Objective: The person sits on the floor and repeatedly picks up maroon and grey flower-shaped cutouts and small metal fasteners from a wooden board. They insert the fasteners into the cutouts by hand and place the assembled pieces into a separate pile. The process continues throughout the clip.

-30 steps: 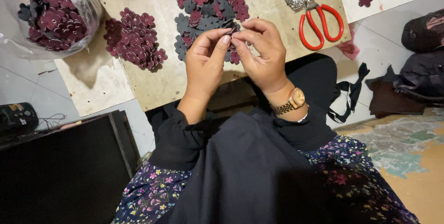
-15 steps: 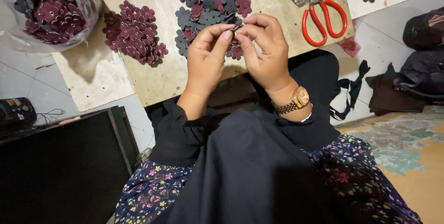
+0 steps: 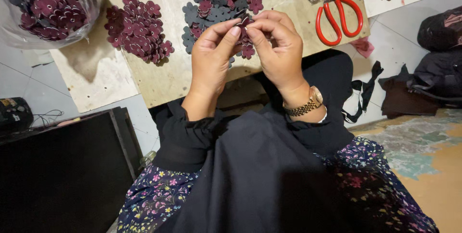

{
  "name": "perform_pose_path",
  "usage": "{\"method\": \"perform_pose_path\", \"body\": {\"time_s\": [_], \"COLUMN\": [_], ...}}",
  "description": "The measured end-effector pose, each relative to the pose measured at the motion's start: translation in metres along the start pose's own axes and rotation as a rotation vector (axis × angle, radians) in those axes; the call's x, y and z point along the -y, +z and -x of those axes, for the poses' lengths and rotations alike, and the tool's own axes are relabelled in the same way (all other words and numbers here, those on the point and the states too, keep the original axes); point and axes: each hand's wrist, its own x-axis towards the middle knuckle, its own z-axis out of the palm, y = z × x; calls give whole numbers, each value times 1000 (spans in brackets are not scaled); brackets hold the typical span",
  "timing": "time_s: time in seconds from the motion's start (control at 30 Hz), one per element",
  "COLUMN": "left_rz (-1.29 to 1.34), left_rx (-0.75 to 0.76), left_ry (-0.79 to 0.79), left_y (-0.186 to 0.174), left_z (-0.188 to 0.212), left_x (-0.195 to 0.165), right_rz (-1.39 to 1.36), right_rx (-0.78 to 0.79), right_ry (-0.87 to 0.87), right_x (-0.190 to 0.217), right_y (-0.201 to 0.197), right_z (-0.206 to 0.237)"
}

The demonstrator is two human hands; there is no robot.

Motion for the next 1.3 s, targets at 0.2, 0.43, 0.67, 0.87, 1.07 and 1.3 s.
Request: {"method": "perform_pose_path", "body": {"time_s": [0.2, 0.43, 0.67, 0.87, 1.07, 1.3], "left_rz": [-84, -213, -430, -643, -476, -334], "left_rx": [48, 142, 160, 55, 56, 36], "left_ry": [161, 215, 271, 383, 335, 298], "left_y": [0, -13, -26, -23, -19, -20], "left_z": [2, 2, 8, 11, 11, 11], "left_x": [7, 9, 7, 11, 14, 14], "right_rz": [78, 5, -403, -427, -384, -306], "right_rx": [-1, 68, 162, 158, 114, 139], "right_ry": [-25, 60, 344, 332, 275, 249], "right_x": [4, -4, -29, -42, -47, -42], "right_y": [0, -6, -3, 0, 9, 6], "right_z": [-1, -2, 3, 8, 15, 15]}}
